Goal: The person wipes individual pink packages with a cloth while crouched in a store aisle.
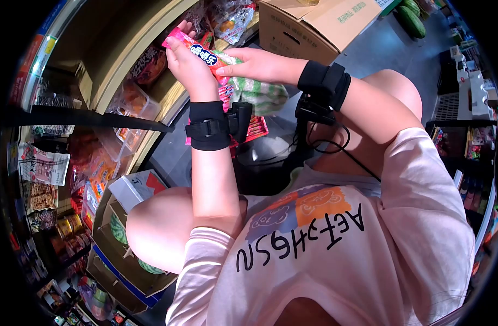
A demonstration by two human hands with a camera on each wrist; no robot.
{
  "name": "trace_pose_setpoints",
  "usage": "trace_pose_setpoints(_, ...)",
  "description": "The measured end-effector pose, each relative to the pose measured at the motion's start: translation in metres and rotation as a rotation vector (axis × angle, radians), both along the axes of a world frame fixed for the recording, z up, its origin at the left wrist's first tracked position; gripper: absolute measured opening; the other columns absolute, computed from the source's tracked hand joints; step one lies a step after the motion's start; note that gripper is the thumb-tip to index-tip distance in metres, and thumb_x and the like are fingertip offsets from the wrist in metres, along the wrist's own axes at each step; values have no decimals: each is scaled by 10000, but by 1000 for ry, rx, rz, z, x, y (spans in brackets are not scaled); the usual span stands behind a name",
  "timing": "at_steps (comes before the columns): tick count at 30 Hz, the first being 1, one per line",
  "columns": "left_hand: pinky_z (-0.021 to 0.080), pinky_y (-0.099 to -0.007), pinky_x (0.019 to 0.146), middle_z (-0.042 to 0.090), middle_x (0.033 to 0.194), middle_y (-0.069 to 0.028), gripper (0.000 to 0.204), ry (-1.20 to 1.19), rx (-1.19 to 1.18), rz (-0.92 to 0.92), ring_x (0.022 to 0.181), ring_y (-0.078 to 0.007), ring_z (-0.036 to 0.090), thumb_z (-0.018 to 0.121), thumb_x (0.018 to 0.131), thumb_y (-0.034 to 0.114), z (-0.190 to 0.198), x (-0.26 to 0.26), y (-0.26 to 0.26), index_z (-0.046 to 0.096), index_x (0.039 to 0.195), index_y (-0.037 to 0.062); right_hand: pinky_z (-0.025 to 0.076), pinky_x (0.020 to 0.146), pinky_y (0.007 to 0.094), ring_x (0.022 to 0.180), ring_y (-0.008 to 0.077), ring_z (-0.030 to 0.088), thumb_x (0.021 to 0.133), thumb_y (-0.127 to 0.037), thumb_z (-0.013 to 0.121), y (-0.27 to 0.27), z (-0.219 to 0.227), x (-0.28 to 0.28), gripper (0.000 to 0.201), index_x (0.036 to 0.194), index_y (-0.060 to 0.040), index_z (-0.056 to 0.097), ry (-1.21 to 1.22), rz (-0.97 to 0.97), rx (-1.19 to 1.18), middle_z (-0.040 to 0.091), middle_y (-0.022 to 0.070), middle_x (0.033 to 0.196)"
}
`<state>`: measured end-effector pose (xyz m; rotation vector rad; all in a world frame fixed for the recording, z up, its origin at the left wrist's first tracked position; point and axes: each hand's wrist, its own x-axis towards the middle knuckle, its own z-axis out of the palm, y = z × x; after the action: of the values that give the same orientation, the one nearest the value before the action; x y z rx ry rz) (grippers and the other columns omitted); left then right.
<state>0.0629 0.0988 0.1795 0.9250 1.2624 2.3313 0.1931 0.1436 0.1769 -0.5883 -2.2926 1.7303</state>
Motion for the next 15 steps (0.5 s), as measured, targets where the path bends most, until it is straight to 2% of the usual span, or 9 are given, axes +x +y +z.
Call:
trace_pose_setpoints(2, 431, -301, 865, 628, 1063, -141, 458, -94, -9, -63, 909, -172, 572, 333, 1014, 342, -7, -7, 0, 558, 1118, -42, 412, 897, 267, 964, 88, 537, 908, -354, 596, 9, -3, -2, 400, 1155, -39, 586, -66, 6, 68, 643, 41, 1032)
trace_pose_setpoints(3, 435, -288, 835, 635, 1026, -120, 434, -47, -90, -147, 875, -154, 568, 361, 1008, 333, -13, -17, -1, 571, 1103, -35, 431, 850, 271, 883, 108, 563, 882, -373, 624, 22, -22, -6, 400, 1093, -34, 620, -36, 7, 77, 659, 55, 954)
trace_pose_setpoints(5, 442, -263, 774, 651, 950, -79, 387, 43, -258, -317, 805, -119, 559, 416, 997, 314, -32, -44, -7, 595, 1072, -22, 440, 814, 261, 859, 116, 576, 850, -410, 649, 33, -22, -1, 427, 1075, -47, 633, -219, -64, 292, 662, 84, 912)
trace_pose_setpoints(6, 436, -223, 625, 647, 804, -12, 358, 97, -340, -295, 657, -72, 552, 498, 967, 315, -48, -58, -7, 645, 962, -11, 469, 730, 279, 785, 135, 608, 831, -431, 659, 44, -35, 1, 422, 1032, -60, 644, -222, -51, 362, 652, 92, 798)
trace_pose_setpoints(9, 389, -211, 601, 566, 713, 42, 223, 367, -605, -348, 641, -52, 486, 622, 898, 219, -100, -89, -14, 655, 859, 2, 483, 640, 321, 679, 171, 629, 834, -432, 652, 46, -48, 11, 402, 994, -64, 639, -415, -91, 541, 633, 79, 694)
trace_pose_setpoints(10, 386, -217, 599, 543, 691, 41, 194, 415, -670, -370, 635, -59, 476, 646, 875, 198, -117, -89, -16, 653, 859, 5, 479, 582, 354, 607, 188, 624, 839, -435, 644, 48, -69, 11, 386, 959, -68, 632, -425, -90, 539, 621, 61, 644)
trace_pose_setpoints(11, 383, -223, 598, 519, 669, 40, 170, 461, -736, -391, 630, -66, 465, 670, 853, 177, -130, -88, -20, 651, 859, 8, 478, 733, 429, 847, 333, 634, 812, -439, 641, 44, -77, 13, 420, 964, -48, 641, -500, -66, 551, 655, 166, 861)
trace_pose_setpoints(13, 424, -275, 608, 568, 659, -22, 136, 624, -874, -409, 614, -120, 510, 689, 806, 137, -163, -86, -24, 651, 866, 22, 490, 739, 432, 880, 325, 635, 824, -397, 632, 46, -122, 14, 367, 966, -58, 637, -508, 53, 706, 660, 158, 894)
trace_pose_setpoints(15, 457, -310, 633, 627, 705, -75, 131, 638, -944, -372, 645, -172, 580, 691, 785, 122, -196, -79, -29, 650, 859, 21, 499, 743, 426, 895, 319, 635, 822, -368, 631, 40, -136, 8, 325, 956, -72, 643, -657, 118, 614, 664, 151, 905)
